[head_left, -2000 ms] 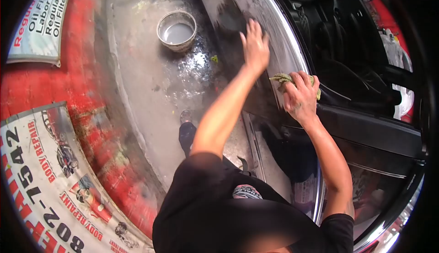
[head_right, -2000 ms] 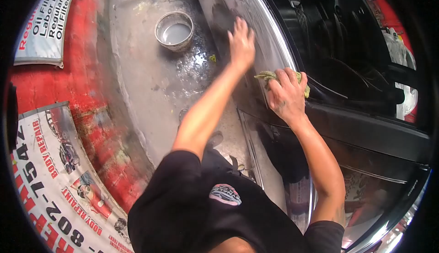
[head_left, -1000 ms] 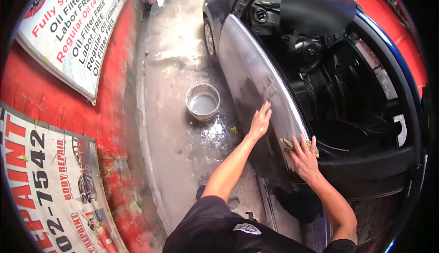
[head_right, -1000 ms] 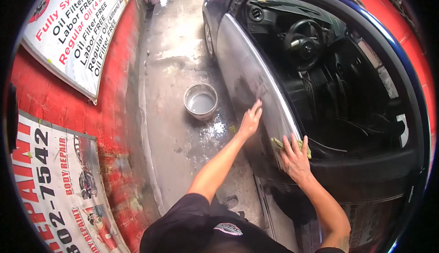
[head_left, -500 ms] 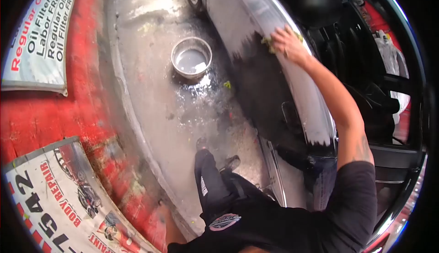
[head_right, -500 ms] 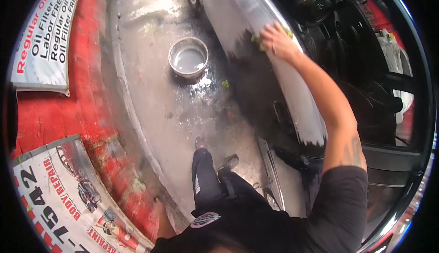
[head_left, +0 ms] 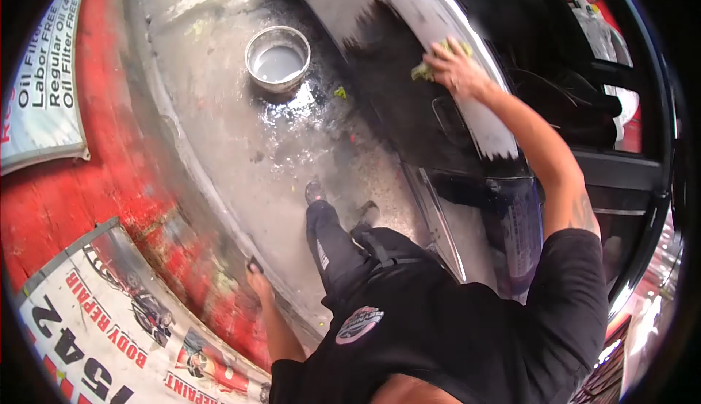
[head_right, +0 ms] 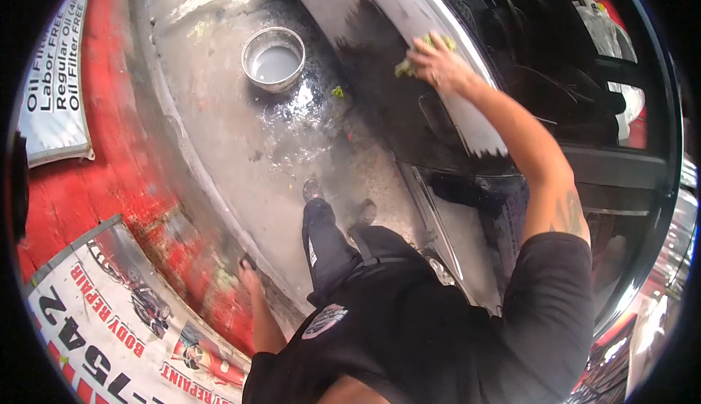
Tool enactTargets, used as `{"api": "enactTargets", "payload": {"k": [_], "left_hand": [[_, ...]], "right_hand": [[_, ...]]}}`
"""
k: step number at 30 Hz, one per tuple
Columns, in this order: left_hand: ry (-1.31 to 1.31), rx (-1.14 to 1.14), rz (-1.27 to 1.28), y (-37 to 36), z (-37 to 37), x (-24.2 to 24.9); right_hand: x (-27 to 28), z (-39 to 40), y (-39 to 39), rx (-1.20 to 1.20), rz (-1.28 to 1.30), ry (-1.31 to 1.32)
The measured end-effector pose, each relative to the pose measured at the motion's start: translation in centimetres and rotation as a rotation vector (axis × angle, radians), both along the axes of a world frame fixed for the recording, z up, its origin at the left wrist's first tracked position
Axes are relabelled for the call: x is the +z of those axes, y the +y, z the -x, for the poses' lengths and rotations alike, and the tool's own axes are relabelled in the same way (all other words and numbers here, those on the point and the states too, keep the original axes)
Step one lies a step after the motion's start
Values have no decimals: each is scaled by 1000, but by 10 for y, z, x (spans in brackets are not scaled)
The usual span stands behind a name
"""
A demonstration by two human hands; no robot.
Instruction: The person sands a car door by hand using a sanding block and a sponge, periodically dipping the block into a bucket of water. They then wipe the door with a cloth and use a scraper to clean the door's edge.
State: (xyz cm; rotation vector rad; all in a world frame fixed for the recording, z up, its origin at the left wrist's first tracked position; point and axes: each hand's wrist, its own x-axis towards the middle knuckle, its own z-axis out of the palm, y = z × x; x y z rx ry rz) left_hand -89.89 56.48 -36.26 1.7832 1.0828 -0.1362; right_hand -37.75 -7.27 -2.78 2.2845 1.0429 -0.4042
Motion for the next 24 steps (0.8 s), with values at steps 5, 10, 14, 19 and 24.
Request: {"api": "enactTargets", "payload": {"k": [5,10,14,19,24], "left_hand": [[-64,-10,88,-13,-107,47],[8,-52,-39,-10,-102,20],[207,-55,-51,5,-98,-9],[-18,39,-159,-34,-139,43],[-233,71,-132,-82,-169,66]], "right_hand": [[17,138,-32,-16,33,5],[37,219,-55,-138,-101,71],[69,236,-62,-177,-177,47],[54,239,-89,-143,-431,-142],[62,245,-87,-119,-418,-162]]}}
